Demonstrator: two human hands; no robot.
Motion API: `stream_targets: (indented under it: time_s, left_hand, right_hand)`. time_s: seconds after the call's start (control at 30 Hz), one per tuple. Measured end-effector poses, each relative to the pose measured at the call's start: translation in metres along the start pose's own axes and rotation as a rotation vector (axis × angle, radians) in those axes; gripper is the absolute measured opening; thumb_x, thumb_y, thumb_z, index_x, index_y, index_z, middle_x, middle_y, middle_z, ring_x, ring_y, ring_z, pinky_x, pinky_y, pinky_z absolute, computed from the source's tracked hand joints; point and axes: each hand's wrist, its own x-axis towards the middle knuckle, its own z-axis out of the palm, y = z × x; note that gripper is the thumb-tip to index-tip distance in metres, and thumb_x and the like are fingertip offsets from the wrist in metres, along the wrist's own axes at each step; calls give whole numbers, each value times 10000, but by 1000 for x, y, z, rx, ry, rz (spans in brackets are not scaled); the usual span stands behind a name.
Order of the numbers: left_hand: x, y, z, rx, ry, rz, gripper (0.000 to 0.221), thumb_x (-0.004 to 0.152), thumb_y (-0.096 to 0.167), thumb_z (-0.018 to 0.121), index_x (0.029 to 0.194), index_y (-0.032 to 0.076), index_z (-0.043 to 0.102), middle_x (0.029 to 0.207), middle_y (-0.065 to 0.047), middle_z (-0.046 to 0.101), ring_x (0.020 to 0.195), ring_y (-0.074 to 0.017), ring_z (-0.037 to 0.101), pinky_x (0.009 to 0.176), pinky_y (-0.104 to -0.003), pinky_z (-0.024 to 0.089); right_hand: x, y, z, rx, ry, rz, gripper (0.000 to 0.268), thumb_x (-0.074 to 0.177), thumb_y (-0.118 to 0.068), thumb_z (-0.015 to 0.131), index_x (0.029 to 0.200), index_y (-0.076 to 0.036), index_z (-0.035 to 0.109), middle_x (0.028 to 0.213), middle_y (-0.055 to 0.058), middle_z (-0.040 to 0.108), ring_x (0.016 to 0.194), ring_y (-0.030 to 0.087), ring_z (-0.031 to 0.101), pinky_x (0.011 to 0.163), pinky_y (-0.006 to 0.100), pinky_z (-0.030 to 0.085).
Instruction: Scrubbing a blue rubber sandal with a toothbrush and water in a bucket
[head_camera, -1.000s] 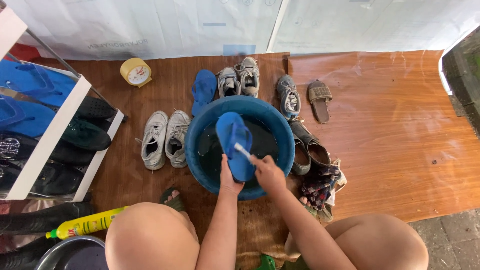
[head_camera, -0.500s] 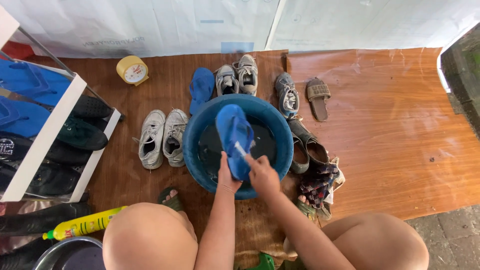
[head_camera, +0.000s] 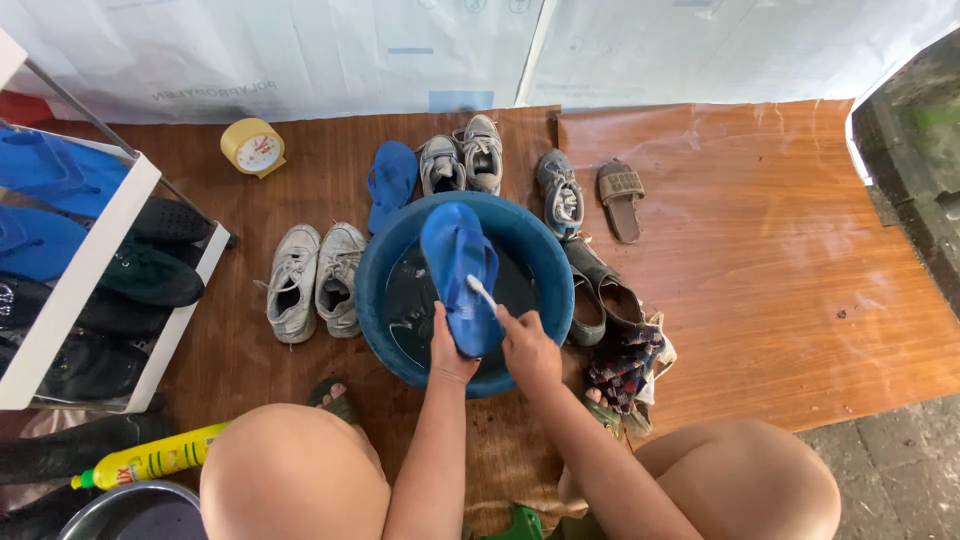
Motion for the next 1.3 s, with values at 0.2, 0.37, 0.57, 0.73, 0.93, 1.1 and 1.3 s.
stream_targets:
  time_s: [0.2,0.37,0.57,0.73,0.93,1.1,1.3]
  left_hand:
    - [-8,9,17,-22,41,-17,625,816,701,757,1189,206,673,1127,-97,719,997,-304,721,861,-418,614]
    - [-9,23,20,-117,24,5,619,838,721,707,1180,209,656,1208,-65,715,1028,-297,706,866,-402,628]
    - [-6,7,11,-69,-64,-72,616,826,745,690,1117,202,715,1056,-96,758,854,-312,743,774,-376,642]
    - [15,-1,-8,4,-107,-171,583,828,734,707,997,179,763,944,-119,786,757,-329,745,735,-361,628]
    - [15,12,-2,18,-38,-99,623,819,766,684,1156,243,718,1110,-109,750,924,-314,734,802,-378,621]
    - [7,15,1,43,-16,-133,630,810,752,712,1246,299,666,1231,-101,699,1073,-329,695,912,-403,594]
    - [22,5,-7,196,-72,-161,511,816,723,736,967,236,736,935,-130,742,774,-320,730,691,-346,616]
  right_hand:
    - [-14,-17,4,58,27,-14,472,925,-119,630,1367,-278,673,980,76,578,562,349,693,473,466,611]
    - [-34,-30,11,112,-80,-37,463,994,-150,571,1407,-351,634,994,20,543,510,228,657,510,358,612]
    - [-5,-14,11,-18,23,-18,472,954,-155,612,1386,-341,646,966,38,556,498,294,661,453,425,587]
    - [13,-14,-5,-35,-25,14,455,996,-157,593,1422,-311,626,1014,61,555,519,219,676,512,339,610]
    - [-18,-34,-7,-148,-52,-100,473,938,-150,620,1384,-305,637,993,57,525,501,273,678,451,422,591]
    - [-23,-20,-9,-101,-110,-48,449,944,-166,634,1357,-338,668,995,38,547,529,246,694,495,370,606]
    - [0,-10,-21,8,-41,4,474,936,-159,631,1352,-381,682,1021,22,535,552,312,685,521,424,618]
